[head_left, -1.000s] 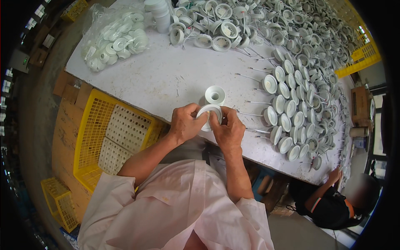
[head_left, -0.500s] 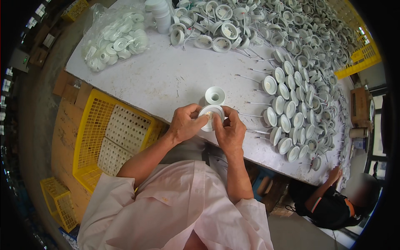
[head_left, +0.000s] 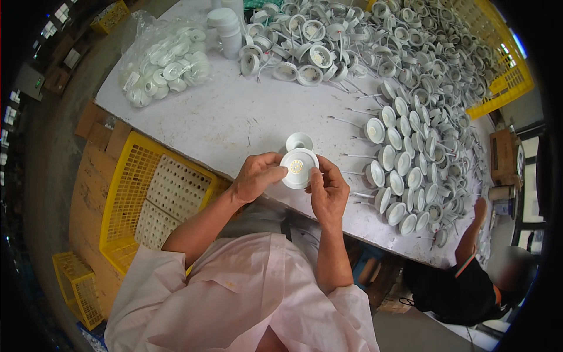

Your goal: The person assembles light fixtures by taking LED circuit components and plastic housing rings from the table and pressing them together by hand.

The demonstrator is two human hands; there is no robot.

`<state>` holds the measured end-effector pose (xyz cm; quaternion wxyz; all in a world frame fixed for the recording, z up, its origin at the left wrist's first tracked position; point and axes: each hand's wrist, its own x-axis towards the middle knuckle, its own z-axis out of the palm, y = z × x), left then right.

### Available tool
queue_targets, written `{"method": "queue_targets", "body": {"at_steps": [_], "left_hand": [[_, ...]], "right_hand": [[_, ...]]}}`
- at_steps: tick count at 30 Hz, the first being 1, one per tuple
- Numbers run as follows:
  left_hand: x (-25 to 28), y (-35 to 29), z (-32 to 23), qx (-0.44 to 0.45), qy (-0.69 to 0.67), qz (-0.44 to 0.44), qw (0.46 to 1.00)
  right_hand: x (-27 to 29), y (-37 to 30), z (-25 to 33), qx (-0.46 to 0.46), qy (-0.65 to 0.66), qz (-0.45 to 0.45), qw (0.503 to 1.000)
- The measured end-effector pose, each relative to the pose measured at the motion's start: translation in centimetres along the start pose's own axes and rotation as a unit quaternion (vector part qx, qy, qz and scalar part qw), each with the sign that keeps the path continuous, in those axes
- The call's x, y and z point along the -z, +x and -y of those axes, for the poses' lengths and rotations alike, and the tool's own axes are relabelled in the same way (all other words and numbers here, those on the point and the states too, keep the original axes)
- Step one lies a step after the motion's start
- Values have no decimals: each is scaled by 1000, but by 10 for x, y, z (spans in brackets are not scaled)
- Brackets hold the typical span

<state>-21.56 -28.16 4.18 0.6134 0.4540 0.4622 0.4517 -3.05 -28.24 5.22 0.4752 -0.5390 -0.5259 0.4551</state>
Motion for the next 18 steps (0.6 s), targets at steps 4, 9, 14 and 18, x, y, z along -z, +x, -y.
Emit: {"method": "queue_targets", "body": {"at_steps": [4,9,14,18], "left_hand": [[1,1,-4,-18,-1,16,1000],[1,3,-4,-26,-27,32,999],[3,4,-16,-34,5,64,997],[7,4,-26,6,32,70,997]], "right_hand": [[1,0,3,21,11,-3,1000],[5,-1,-5,54,19,15,998],[6,2,-3,71,32,-4,997],[7,3,4,60,63,-10,996]]}}
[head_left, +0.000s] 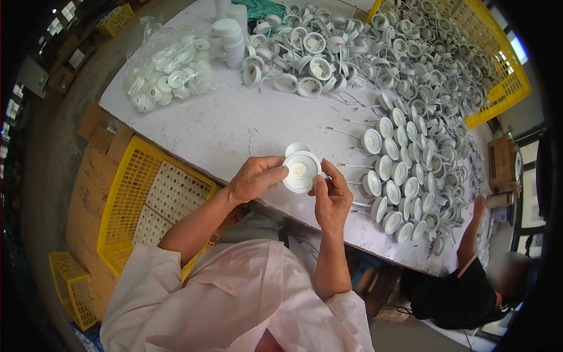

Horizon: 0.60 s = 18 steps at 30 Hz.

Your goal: The person assembles light fixtures by taking LED circuit components and plastic housing rings from the table and pressing them together by hand.

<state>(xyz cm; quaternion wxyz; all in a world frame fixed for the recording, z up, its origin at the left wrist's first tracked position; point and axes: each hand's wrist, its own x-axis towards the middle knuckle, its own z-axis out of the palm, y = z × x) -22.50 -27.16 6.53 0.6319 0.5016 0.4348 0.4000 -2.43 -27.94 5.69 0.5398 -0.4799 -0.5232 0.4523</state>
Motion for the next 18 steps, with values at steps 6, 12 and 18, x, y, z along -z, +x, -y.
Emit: {"method": "queue_targets", "body": {"at_steps": [6,12,18], "left_hand": [[5,4,-19,-6,41,38,998],[6,7,-29,-9,54,65,996],[6,9,-21,-38,79,66,994]], "right_hand": [[2,13,11,62,-96,25,993],[-5,28,24,166,-255,42,952],[-8,30,25,186,-322,45,927]]}}
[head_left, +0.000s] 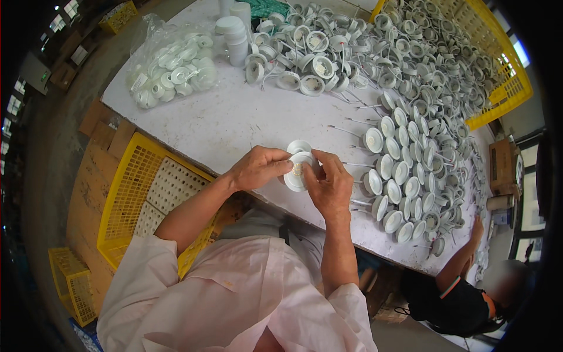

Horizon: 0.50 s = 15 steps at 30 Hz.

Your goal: The person assembles light fixtures by taking LED circuit components and plastic housing rings from the table and pressing them together by hand.

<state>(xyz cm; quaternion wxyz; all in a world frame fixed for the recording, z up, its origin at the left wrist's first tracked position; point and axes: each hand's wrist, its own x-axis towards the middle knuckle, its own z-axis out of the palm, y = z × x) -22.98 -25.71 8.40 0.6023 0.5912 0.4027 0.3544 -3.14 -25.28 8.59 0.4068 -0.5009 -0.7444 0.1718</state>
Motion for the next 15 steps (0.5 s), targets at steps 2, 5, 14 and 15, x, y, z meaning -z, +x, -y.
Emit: {"method": "queue_targets", "body": {"at_steps": [2,5,14,15], "left_hand": [[0,-1,-4,14,-7,0,1000],[0,0,-5,29,-12,3,999],[-2,-1,-4,32,-4,1,999],[-2,-1,-4,31,-1,1,1000]], "right_hand": [[-1,0,-1,6,-12,2,1000],[0,-1,-1,16,-30,2,999],[-2,-5,-2,21,-44,3,999],[-3,-5,-2,21,-48,0,999]]}}
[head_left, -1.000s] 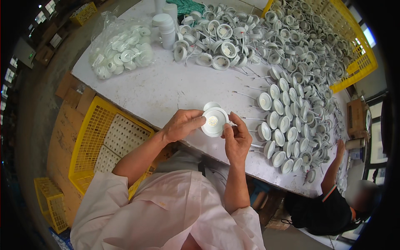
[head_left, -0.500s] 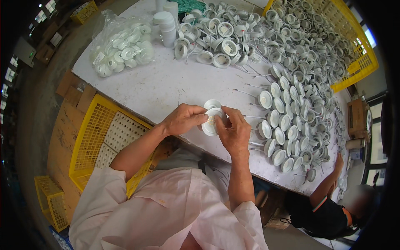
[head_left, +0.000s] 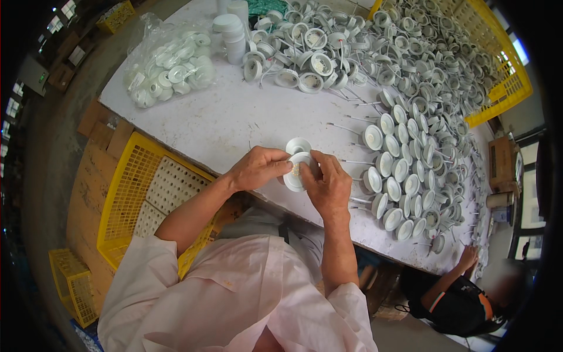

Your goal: The person assembles light fixtures by taking LED circuit components and plastic housing rings from the table and pressing them together by hand.

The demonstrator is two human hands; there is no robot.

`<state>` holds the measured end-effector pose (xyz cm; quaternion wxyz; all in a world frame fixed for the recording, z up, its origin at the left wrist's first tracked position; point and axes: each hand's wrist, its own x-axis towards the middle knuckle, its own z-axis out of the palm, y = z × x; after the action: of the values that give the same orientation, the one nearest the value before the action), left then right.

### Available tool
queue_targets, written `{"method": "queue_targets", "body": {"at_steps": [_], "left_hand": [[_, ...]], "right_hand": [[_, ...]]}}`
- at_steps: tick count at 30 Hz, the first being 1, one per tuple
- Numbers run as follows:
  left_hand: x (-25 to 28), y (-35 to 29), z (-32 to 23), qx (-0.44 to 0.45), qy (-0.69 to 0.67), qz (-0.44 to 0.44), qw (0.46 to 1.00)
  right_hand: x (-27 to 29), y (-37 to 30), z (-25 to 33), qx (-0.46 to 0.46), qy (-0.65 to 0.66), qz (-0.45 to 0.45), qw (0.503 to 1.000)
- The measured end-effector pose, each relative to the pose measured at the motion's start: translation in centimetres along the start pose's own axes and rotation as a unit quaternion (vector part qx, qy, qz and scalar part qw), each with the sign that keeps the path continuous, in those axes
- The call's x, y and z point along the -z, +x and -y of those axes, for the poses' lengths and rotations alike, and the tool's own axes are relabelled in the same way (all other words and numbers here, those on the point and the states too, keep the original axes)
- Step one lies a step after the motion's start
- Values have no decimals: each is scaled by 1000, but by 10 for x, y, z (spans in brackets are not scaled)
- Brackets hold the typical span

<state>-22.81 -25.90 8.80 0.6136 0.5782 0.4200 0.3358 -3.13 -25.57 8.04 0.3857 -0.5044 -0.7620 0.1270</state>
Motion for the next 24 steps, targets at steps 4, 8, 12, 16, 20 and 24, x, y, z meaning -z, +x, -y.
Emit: {"method": "queue_targets", "body": {"at_steps": [4,8,12,16,20,24], "left_hand": [[0,0,1,-3,-4,0,1000],[-1,0,-1,27,45,-21,998],[-13,2,6,15,32,-99,994],[-17,3,-7,43,145,-113,982],[-19,5,0,-28,295,-140,945],[-21,6,9,-108,348,-170,916]], "right_hand": [[0,-1,0,1,-1,-4,1000],[0,-2,0,6,-2,4,1000],[-2,-4,-1,18,-17,8,1000],[-5,-6,-1,28,-23,-8,999],[-9,-9,-2,34,-34,-21,999],[-10,-10,-2,36,-45,-32,998]]}}
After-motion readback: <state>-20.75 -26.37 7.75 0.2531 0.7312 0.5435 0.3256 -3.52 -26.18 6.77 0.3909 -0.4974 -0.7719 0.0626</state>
